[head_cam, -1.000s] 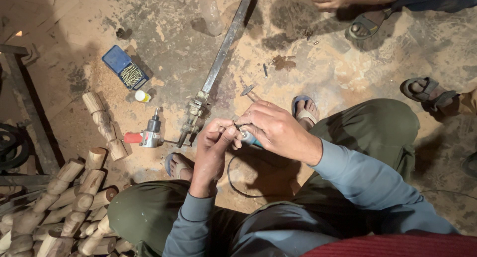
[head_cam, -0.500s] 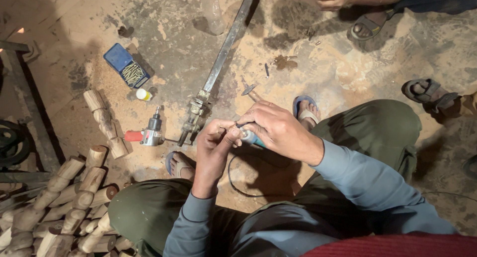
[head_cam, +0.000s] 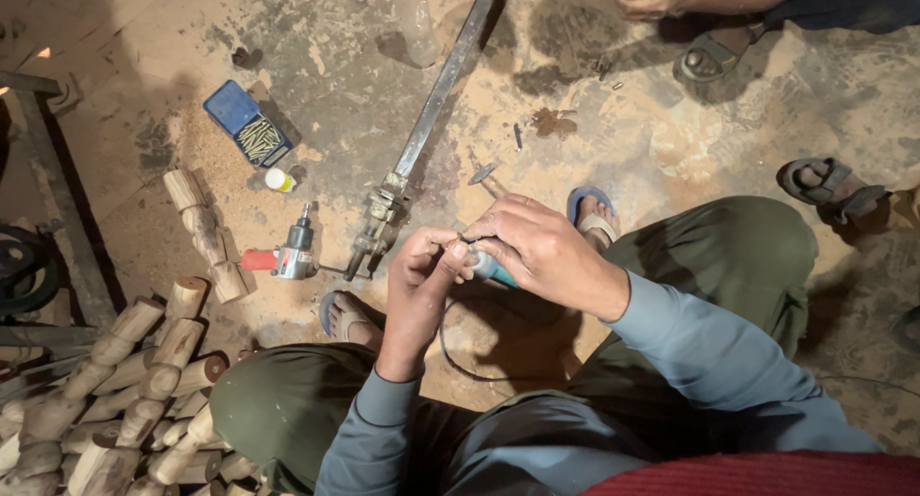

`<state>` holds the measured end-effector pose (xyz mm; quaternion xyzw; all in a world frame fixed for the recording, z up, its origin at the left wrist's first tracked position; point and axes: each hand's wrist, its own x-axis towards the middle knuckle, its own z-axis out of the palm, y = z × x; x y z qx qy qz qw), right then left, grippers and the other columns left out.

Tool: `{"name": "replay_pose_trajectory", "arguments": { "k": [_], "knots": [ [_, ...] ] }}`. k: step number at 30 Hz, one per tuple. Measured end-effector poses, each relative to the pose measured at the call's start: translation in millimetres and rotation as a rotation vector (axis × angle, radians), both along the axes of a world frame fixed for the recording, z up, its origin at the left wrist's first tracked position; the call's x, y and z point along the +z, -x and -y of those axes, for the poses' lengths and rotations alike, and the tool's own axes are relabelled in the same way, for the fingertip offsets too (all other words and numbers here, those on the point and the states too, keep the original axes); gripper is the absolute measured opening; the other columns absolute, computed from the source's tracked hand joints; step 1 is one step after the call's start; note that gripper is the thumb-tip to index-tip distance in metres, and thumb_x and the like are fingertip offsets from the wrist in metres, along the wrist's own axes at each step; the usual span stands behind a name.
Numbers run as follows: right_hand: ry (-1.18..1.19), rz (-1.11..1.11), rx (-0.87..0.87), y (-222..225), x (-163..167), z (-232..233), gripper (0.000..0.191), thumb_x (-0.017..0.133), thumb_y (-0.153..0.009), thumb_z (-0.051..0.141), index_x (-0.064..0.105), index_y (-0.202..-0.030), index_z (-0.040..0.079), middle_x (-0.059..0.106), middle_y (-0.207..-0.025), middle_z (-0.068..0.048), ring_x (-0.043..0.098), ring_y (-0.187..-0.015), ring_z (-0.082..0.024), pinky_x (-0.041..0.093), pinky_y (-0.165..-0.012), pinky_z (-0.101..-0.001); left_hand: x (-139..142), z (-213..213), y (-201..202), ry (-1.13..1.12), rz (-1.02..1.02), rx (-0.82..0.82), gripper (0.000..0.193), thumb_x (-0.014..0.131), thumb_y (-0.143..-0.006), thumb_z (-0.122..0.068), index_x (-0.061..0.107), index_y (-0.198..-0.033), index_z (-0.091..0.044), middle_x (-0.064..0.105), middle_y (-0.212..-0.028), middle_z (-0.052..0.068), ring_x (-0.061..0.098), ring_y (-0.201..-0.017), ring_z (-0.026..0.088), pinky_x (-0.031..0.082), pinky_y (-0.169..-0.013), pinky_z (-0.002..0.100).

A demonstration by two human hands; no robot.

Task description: The person sits on the floor and uses a wrench to tighten a metal clamp on a long metal bar. They then use an angle grinder to smooth the metal surface, creating sparks. Finally, they assemble small metal components by hand.

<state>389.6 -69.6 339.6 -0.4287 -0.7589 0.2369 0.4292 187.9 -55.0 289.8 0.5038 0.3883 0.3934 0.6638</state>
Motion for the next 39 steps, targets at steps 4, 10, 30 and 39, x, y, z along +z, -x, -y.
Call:
{"name": "replay_pose_trajectory", "arguments": {
  "k": [4, 10, 30, 39],
  "knots": [
    [-0.007, -0.005, 0.008, -0.6, 0.2, -0.4, 0.02, 0.075, -0.088, -0.002, 0.067, -0.106, 0.001, 0.067, -0.096, -0.013, 0.067, -0.091, -0.032, 0.054, -0.079, -0.0405, -0.2, -0.5, -0.5, 0.006, -0.014, 0.007, 0.015, 0.067, -0.102, -0.014, 0.064, -0.11, -0.001, 0.073, -0.088, 0.005, 0.063, -0.076, 0.008, 0.05, -0.071, 0.024],
    [-0.018, -0.005, 0.012, 0.5, -0.8, -1.4, 0.02, 0.075, -0.088, -0.001, 0.068, -0.106, 0.002, 0.067, -0.095, -0.012, 0.066, -0.091, -0.032, 0.053, -0.079, -0.0408, -1.6, 0.2, 1.5, -0.003, -0.01, 0.001, 0.015, 0.066, -0.103, -0.014, 0.064, -0.11, -0.001, 0.073, -0.089, 0.005, 0.063, -0.077, 0.008, 0.05, -0.072, 0.023],
    [-0.024, -0.011, 0.041, -0.5, -2.9, -3.0, 0.024, 0.074, -0.091, 0.002, 0.066, -0.114, 0.001, 0.066, -0.095, -0.013, 0.067, -0.089, -0.032, 0.055, -0.094, -0.0448, -1.8, -3.4, 3.6, 0.021, 0.053, -0.003, 0.014, 0.067, -0.101, -0.01, 0.062, -0.111, -0.001, 0.069, -0.086, 0.003, 0.061, -0.076, 0.008, 0.048, -0.071, 0.023],
    [-0.034, 0.057, 0.029, -3.6, -4.9, -2.4, 0.019, 0.074, -0.09, 0.005, 0.065, -0.106, 0.0, 0.066, -0.094, -0.014, 0.066, -0.09, -0.035, 0.054, -0.087, -0.044, 3.0, -1.7, 3.0, 0.029, 0.028, -0.027, 0.013, 0.066, -0.103, -0.013, 0.063, -0.108, -0.001, 0.068, -0.086, 0.002, 0.06, -0.077, 0.008, 0.048, -0.072, 0.023]
  ]
}}
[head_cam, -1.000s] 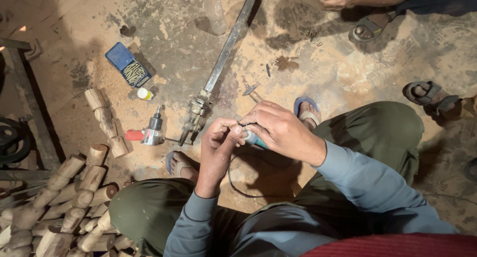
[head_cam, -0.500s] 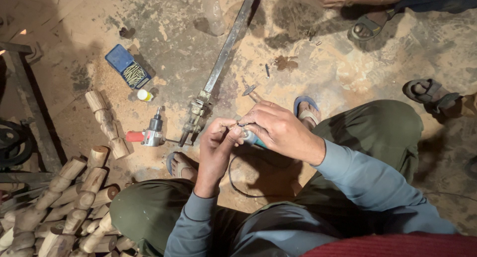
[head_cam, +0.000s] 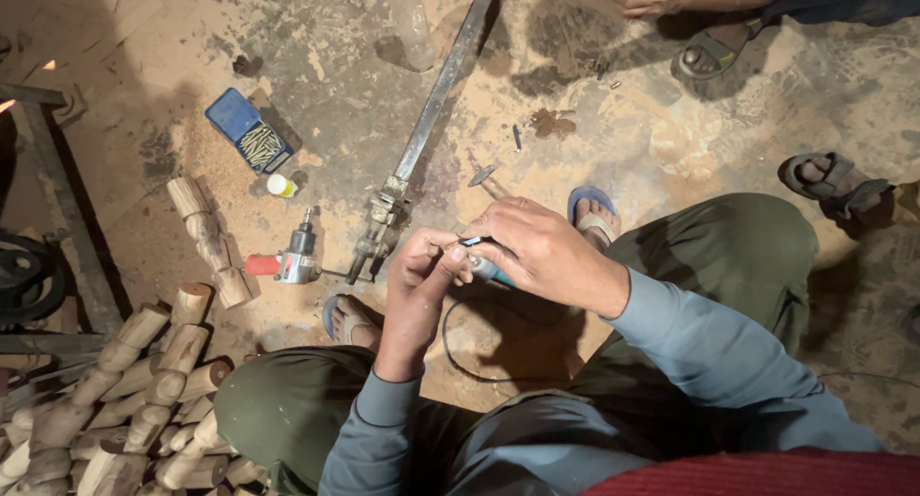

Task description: The person sits on the floor and uses a wrench to tighten a metal clamp on a long metal bar. They then use an angle grinder to smooth the metal surface, creating sparks. Finally, they assemble small metal components by hand.

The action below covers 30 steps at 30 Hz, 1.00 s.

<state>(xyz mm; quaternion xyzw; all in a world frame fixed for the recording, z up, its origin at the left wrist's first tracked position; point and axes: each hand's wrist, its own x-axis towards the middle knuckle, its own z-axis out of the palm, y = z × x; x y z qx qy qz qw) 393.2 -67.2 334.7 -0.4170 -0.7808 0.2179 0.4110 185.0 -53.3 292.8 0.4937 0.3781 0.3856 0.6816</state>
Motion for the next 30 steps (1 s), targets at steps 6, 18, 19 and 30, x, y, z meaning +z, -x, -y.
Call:
{"name": "replay_pose_trajectory", "arguments": {
  "k": [6, 18, 19, 30],
  "knots": [
    [0.003, -0.019, 0.01, 0.4, -1.0, 0.4, 0.019, 0.075, -0.092, 0.006, 0.065, -0.107, 0.0, 0.067, -0.094, -0.014, 0.067, -0.089, -0.034, 0.054, -0.083, -0.0427, -2.3, 0.2, -0.1, 0.004, 0.015, 0.006, 0.013, 0.066, -0.102, -0.013, 0.063, -0.107, -0.002, 0.07, -0.087, 0.003, 0.062, -0.077, 0.008, 0.048, -0.072, 0.024],
    [0.011, 0.005, 0.009, 0.7, 3.1, 0.8, 0.019, 0.074, -0.092, 0.007, 0.066, -0.108, 0.001, 0.067, -0.096, -0.014, 0.067, -0.09, -0.034, 0.055, -0.084, -0.0425, 0.8, 2.0, -0.6, -0.038, -0.013, 0.008, 0.013, 0.066, -0.103, -0.014, 0.064, -0.105, -0.001, 0.069, -0.086, 0.002, 0.061, -0.077, 0.007, 0.049, -0.072, 0.023],
    [0.017, -0.012, 0.017, 0.9, 4.1, 1.0, 0.02, 0.074, -0.093, 0.008, 0.066, -0.109, 0.0, 0.067, -0.096, -0.014, 0.067, -0.09, -0.034, 0.054, -0.083, -0.0421, 1.1, 2.1, -0.5, -0.05, -0.022, 0.015, 0.013, 0.066, -0.103, -0.014, 0.064, -0.105, -0.001, 0.069, -0.085, 0.002, 0.061, -0.077, 0.007, 0.049, -0.072, 0.023],
    [0.205, -0.113, 0.013, -1.6, 3.2, 0.9, 0.011, 0.067, -0.099, 0.012, 0.065, -0.1, 0.001, 0.066, -0.091, -0.014, 0.066, -0.085, -0.032, 0.052, -0.074, -0.0398, 2.2, 3.9, -1.6, -0.07, -0.026, 0.025, 0.014, 0.068, -0.102, -0.013, 0.065, -0.108, 0.0, 0.07, -0.088, 0.002, 0.06, -0.077, 0.007, 0.049, -0.071, 0.022]
  ]
}}
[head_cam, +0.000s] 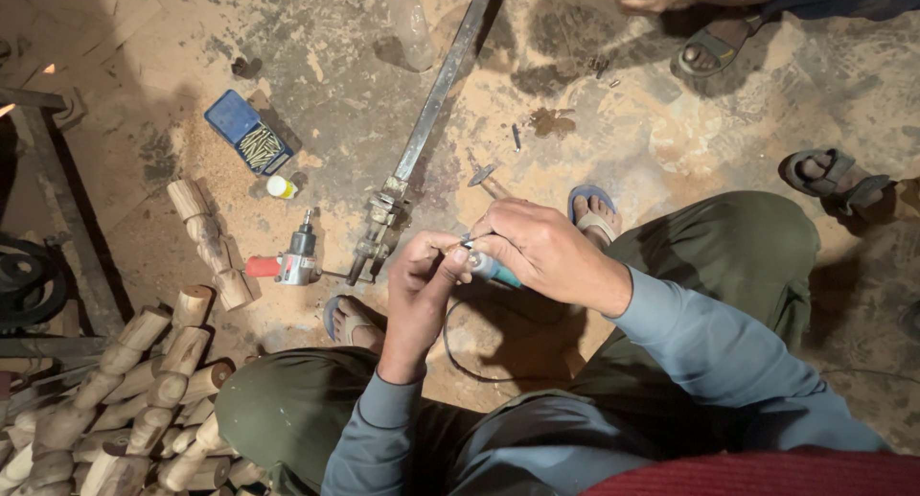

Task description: The person sits on the floor and uses a wrench to tighten a metal clamp on a long metal bar. They then use an angle grinder to smooth the metal surface, creating sparks. Finally, they assemble small metal components by hand.

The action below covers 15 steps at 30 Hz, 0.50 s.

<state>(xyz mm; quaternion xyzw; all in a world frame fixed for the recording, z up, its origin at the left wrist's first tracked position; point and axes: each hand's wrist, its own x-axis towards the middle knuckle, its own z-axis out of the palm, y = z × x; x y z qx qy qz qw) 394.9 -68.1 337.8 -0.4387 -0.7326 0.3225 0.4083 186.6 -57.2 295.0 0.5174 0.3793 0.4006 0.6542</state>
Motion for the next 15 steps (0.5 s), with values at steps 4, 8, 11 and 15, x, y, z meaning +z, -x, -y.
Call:
{"name": "replay_pose_trajectory", "arguments": {
  "k": [4, 8, 11, 15],
  "knots": [
    [-0.019, 0.025, -0.024, 1.2, -5.1, -0.7, 0.011, 0.066, -0.099, 0.011, 0.065, -0.096, 0.001, 0.067, -0.091, -0.014, 0.067, -0.085, -0.033, 0.053, -0.073, -0.0404, 1.2, 0.2, -0.8, 0.028, -0.01, -0.002, 0.015, 0.069, -0.1, -0.012, 0.065, -0.108, -0.001, 0.069, -0.088, 0.001, 0.06, -0.077, 0.007, 0.049, -0.07, 0.022],
    [-0.059, 0.067, -0.026, 2.3, -5.6, -0.1, 0.011, 0.068, -0.097, 0.011, 0.065, -0.095, 0.001, 0.067, -0.09, -0.014, 0.067, -0.085, -0.033, 0.053, -0.073, -0.0411, 2.1, 0.1, 0.2, 0.033, -0.016, -0.003, 0.015, 0.069, -0.1, -0.013, 0.065, -0.108, -0.001, 0.068, -0.087, 0.001, 0.06, -0.078, 0.007, 0.049, -0.071, 0.022],
    [-0.081, 0.083, -0.03, 2.6, -4.2, -0.1, 0.011, 0.068, -0.096, 0.011, 0.066, -0.095, 0.001, 0.067, -0.09, -0.014, 0.066, -0.085, -0.033, 0.052, -0.073, -0.0413, 2.2, 0.1, 0.2, 0.029, -0.015, -0.004, 0.015, 0.07, -0.101, -0.012, 0.065, -0.108, 0.0, 0.067, -0.087, 0.001, 0.059, -0.078, 0.007, 0.048, -0.071, 0.022],
    [-0.071, 0.077, -0.022, 2.6, -3.4, -0.4, 0.01, 0.068, -0.097, 0.011, 0.066, -0.096, 0.001, 0.067, -0.09, -0.013, 0.066, -0.084, -0.032, 0.052, -0.072, -0.041, 1.5, -0.3, -0.5, 0.026, -0.02, 0.001, 0.015, 0.069, -0.1, -0.013, 0.065, -0.107, -0.001, 0.066, -0.086, 0.0, 0.06, -0.077, 0.007, 0.049, -0.07, 0.022]
  ]
}}
